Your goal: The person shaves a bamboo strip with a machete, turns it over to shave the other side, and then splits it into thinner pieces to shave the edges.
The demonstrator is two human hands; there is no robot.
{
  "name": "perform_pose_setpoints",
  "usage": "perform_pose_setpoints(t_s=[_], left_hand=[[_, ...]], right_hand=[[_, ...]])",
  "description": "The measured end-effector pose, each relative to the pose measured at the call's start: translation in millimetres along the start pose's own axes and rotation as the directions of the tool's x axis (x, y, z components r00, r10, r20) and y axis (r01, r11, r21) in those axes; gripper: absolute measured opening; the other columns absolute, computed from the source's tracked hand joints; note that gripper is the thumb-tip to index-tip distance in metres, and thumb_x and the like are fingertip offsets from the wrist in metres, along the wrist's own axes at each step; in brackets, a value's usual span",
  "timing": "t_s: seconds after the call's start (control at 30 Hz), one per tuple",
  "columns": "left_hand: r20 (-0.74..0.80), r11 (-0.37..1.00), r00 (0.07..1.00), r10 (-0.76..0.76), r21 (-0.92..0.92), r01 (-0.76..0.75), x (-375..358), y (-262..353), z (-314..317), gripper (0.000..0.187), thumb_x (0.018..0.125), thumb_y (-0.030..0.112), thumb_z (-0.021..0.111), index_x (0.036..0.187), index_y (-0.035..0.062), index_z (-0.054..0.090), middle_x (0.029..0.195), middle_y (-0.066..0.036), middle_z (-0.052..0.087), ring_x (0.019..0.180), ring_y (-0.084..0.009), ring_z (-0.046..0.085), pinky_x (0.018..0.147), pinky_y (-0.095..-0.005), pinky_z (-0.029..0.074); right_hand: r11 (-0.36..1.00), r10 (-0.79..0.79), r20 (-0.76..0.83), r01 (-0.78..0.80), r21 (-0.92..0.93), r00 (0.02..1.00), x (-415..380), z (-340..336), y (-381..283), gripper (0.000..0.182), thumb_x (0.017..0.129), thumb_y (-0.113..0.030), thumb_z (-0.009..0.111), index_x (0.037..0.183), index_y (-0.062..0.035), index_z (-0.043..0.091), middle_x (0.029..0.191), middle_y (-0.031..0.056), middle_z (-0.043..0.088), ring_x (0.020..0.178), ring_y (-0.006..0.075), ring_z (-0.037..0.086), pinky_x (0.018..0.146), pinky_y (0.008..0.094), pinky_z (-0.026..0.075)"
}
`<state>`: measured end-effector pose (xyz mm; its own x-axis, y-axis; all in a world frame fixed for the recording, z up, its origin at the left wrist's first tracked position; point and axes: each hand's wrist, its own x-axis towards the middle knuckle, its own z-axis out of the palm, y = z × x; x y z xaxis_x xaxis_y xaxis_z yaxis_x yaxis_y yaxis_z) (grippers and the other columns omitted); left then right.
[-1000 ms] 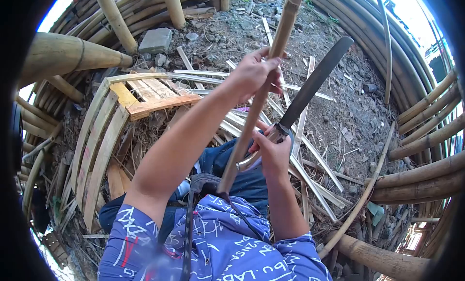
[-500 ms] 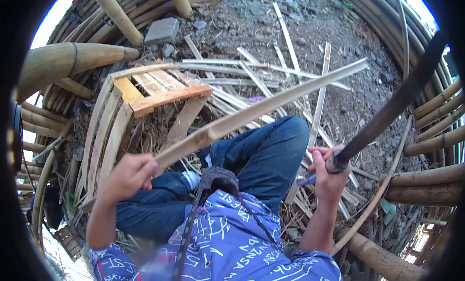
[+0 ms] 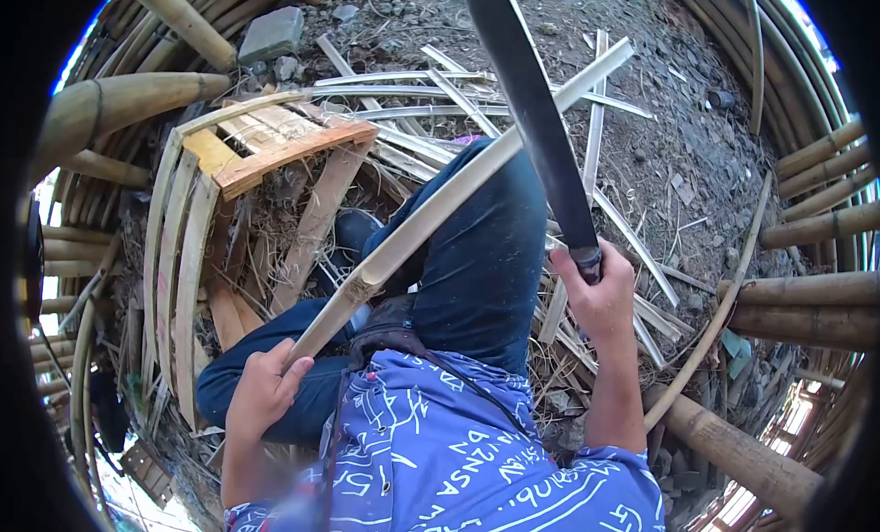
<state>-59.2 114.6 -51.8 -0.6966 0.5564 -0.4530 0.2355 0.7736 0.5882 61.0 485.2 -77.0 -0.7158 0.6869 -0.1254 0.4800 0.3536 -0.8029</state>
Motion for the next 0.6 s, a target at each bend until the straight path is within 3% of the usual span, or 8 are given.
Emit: perform_pose_setpoints(t_s=[0.03, 0.1, 0.2, 0.33, 0.43, 0.5, 0.6], left_hand=[[0.008, 1.000, 1.000, 0.012, 0.004, -0.012, 3, 5, -2, 0.031, 0.092, 0.025, 0.058, 0.076, 0.0001, 0.048, 0.053, -0.015, 0.051, 0.046, -0.0266, 0.058, 0.045, -0.0352, 0.041], [-0.077, 0.993, 0.993, 0.093, 0.078, -0.087, 7, 18, -4, 0.029, 0.089, 0.024, 0.060, 0.077, 0.0003, 0.049, 0.057, -0.019, 0.053, 0.054, -0.0372, 0.055, 0.051, -0.0413, 0.041], [0.015, 0.992, 0.997, 0.080, 0.096, -0.081, 9, 27, -10, 0.026, 0.087, 0.023, 0.062, 0.079, 0.0008, 0.050, 0.062, -0.022, 0.052, 0.062, -0.0427, 0.052, 0.055, -0.0459, 0.038], [0.034, 0.969, 0.987, 0.156, 0.190, -0.160, 7, 40, -3, 0.028, 0.089, 0.024, 0.061, 0.080, 0.0007, 0.050, 0.061, -0.022, 0.053, 0.063, -0.0426, 0.055, 0.054, -0.0475, 0.040], [0.045, 0.983, 0.995, 0.088, 0.155, -0.094, 12, 46, 1, 0.024, 0.089, 0.020, 0.058, 0.079, 0.0007, 0.050, 0.062, -0.022, 0.049, 0.061, -0.0418, 0.051, 0.056, -0.0457, 0.037], [0.054, 0.998, 0.997, 0.056, 0.022, -0.057, 17, 48, 4, 0.023, 0.091, 0.019, 0.056, 0.078, 0.0001, 0.050, 0.060, -0.021, 0.048, 0.058, -0.0412, 0.049, 0.056, -0.0443, 0.037], [-0.002, 0.995, 0.996, 0.091, 0.039, -0.091, 29, 56, 3, 0.025, 0.091, 0.017, 0.057, 0.078, -0.0021, 0.048, 0.061, -0.024, 0.052, 0.060, -0.0427, 0.054, 0.052, -0.0452, 0.038]], right_hand=[[1.000, 0.007, -0.015, -0.007, -0.012, 1.000, 3, -1, 0, 0.024, 0.080, -0.020, 0.071, 0.077, 0.0008, 0.059, 0.057, -0.0016, 0.049, 0.054, 0.0060, 0.041, 0.049, 0.0260, 0.034], [0.996, -0.025, -0.054, 0.021, -0.083, 0.998, 12, -7, 6, 0.024, 0.080, -0.020, 0.070, 0.076, 0.0007, 0.058, 0.057, -0.0015, 0.049, 0.054, 0.0066, 0.042, 0.049, 0.0266, 0.034], [0.988, -0.057, -0.097, 0.042, -0.151, 0.994, 25, -17, 1, 0.023, 0.080, -0.018, 0.068, 0.074, 0.0009, 0.057, 0.057, 0.0001, 0.049, 0.053, 0.0091, 0.044, 0.049, 0.0289, 0.035], [0.977, -0.037, -0.169, 0.001, -0.212, 0.985, 38, -20, 6, 0.020, 0.079, -0.016, 0.067, 0.076, 0.0016, 0.058, 0.056, 0.0028, 0.051, 0.052, 0.0117, 0.046, 0.051, 0.0312, 0.037], [0.983, -0.002, -0.189, -0.033, -0.182, 0.982, 35, -13, 10, 0.020, 0.079, -0.016, 0.067, 0.076, 0.0025, 0.059, 0.057, 0.0032, 0.052, 0.053, 0.0116, 0.048, 0.052, 0.0307, 0.039], [0.984, -0.008, -0.202, -0.028, -0.177, 0.979, 35, -9, 15, 0.020, 0.079, -0.015, 0.067, 0.076, 0.0027, 0.059, 0.058, 0.0035, 0.053, 0.053, 0.0116, 0.048, 0.052, 0.0307, 0.039], [0.984, -0.029, -0.213, -0.010, -0.180, 0.977, 41, -5, 14, 0.020, 0.080, -0.015, 0.066, 0.077, 0.0033, 0.060, 0.059, 0.0044, 0.055, 0.053, 0.0116, 0.050, 0.051, 0.0310, 0.040]])
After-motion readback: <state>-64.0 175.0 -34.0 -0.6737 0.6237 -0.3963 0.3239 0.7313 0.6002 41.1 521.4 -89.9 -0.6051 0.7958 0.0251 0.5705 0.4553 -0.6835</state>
